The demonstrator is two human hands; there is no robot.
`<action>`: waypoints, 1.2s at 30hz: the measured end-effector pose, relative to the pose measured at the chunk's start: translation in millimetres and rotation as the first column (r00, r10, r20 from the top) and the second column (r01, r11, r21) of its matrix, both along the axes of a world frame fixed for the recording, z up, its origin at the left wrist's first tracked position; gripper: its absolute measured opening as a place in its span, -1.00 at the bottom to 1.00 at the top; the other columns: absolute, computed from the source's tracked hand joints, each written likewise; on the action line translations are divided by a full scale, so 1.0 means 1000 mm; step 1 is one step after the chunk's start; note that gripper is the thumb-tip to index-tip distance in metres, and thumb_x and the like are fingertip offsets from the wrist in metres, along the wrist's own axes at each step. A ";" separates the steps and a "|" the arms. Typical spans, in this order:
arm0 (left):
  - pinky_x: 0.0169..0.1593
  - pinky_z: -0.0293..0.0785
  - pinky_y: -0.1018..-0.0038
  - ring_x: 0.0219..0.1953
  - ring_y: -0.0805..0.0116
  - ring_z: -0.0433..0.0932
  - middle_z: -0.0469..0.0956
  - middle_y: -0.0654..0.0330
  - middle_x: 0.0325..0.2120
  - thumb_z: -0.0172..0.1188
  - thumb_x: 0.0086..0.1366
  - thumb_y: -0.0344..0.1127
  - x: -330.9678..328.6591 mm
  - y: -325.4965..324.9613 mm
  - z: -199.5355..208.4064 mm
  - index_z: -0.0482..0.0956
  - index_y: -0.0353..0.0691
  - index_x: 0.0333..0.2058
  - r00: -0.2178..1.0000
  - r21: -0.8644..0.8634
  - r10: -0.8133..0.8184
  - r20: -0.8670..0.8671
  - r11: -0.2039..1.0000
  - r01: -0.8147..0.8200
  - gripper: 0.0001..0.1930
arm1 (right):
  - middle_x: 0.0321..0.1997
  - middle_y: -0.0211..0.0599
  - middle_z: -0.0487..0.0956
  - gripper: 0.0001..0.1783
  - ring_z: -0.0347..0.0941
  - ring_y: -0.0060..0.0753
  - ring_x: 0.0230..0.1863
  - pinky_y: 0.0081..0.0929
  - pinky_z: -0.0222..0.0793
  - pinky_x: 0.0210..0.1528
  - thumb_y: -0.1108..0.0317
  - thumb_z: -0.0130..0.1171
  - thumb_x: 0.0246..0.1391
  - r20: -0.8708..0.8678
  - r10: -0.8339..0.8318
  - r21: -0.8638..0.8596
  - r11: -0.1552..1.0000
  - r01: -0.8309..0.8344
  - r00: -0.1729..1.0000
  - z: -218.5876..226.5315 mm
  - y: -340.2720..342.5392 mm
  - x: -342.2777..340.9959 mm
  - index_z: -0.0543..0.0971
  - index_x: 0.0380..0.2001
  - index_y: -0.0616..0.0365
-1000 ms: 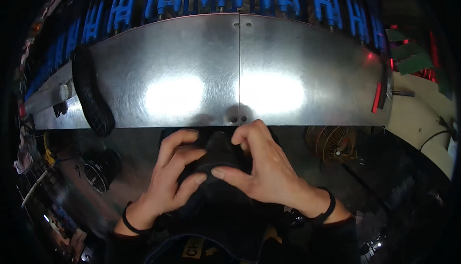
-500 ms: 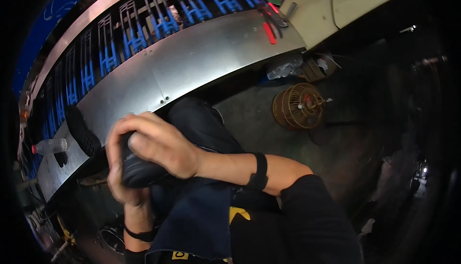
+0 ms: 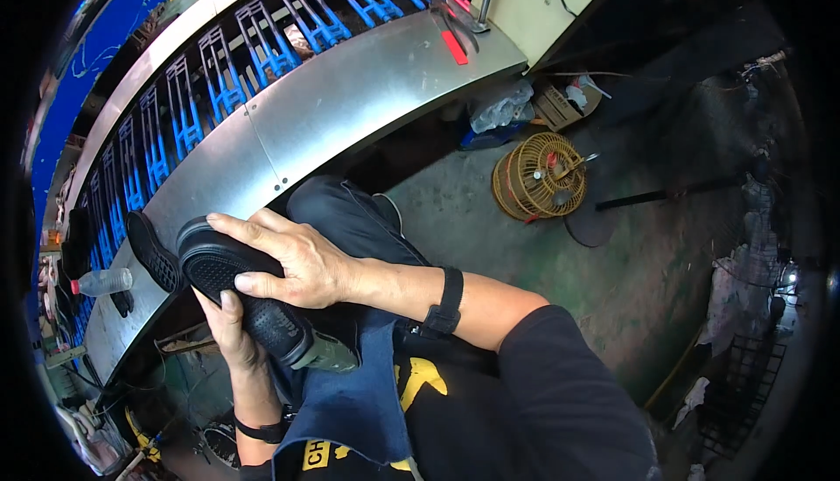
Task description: Check and press shoe soles against the upper components as they come off a production line conveyor.
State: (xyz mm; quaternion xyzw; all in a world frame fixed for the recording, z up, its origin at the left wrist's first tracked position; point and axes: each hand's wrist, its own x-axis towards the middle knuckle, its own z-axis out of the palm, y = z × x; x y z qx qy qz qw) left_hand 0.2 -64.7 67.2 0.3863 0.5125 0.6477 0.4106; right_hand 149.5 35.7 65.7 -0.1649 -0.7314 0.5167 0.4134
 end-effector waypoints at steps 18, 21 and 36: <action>0.06 0.51 0.19 -0.01 -0.01 0.56 0.46 -0.11 0.07 0.54 -0.03 -0.04 -0.014 -0.051 -0.034 0.40 -0.33 0.14 0.581 -0.589 -0.559 -0.591 0.792 0.163 -0.18 | 0.02 0.05 0.55 -0.60 0.52 0.00 0.03 -0.29 0.38 0.15 0.26 -0.13 0.35 0.239 -0.334 -0.023 0.937 0.349 0.912 0.008 -0.012 0.115 0.53 0.02 0.33; 0.25 0.32 0.01 0.23 -0.18 0.37 0.38 -0.18 0.16 0.58 -0.13 0.01 0.001 0.014 -0.048 0.31 -0.38 0.20 0.373 -0.154 -0.416 -0.829 0.811 0.564 -0.02 | -0.14 0.03 0.62 -0.61 0.58 -0.03 -0.10 -0.31 0.45 0.03 0.33 -0.21 0.34 0.300 -0.394 -0.206 0.862 0.462 0.869 -0.051 0.000 0.113 0.59 -0.12 0.34; 0.12 0.44 0.32 -0.01 0.20 0.53 0.54 0.01 -0.04 0.52 -0.03 -0.09 -0.105 0.217 -0.064 0.24 -0.47 0.24 0.961 -0.519 -0.251 -0.112 0.840 0.159 -0.05 | 0.17 -0.14 0.50 -0.27 0.49 -0.31 0.11 -0.32 0.47 0.03 -0.19 -0.12 0.38 0.312 -0.199 -0.577 0.737 0.352 0.929 -0.087 0.285 0.081 0.34 0.31 0.20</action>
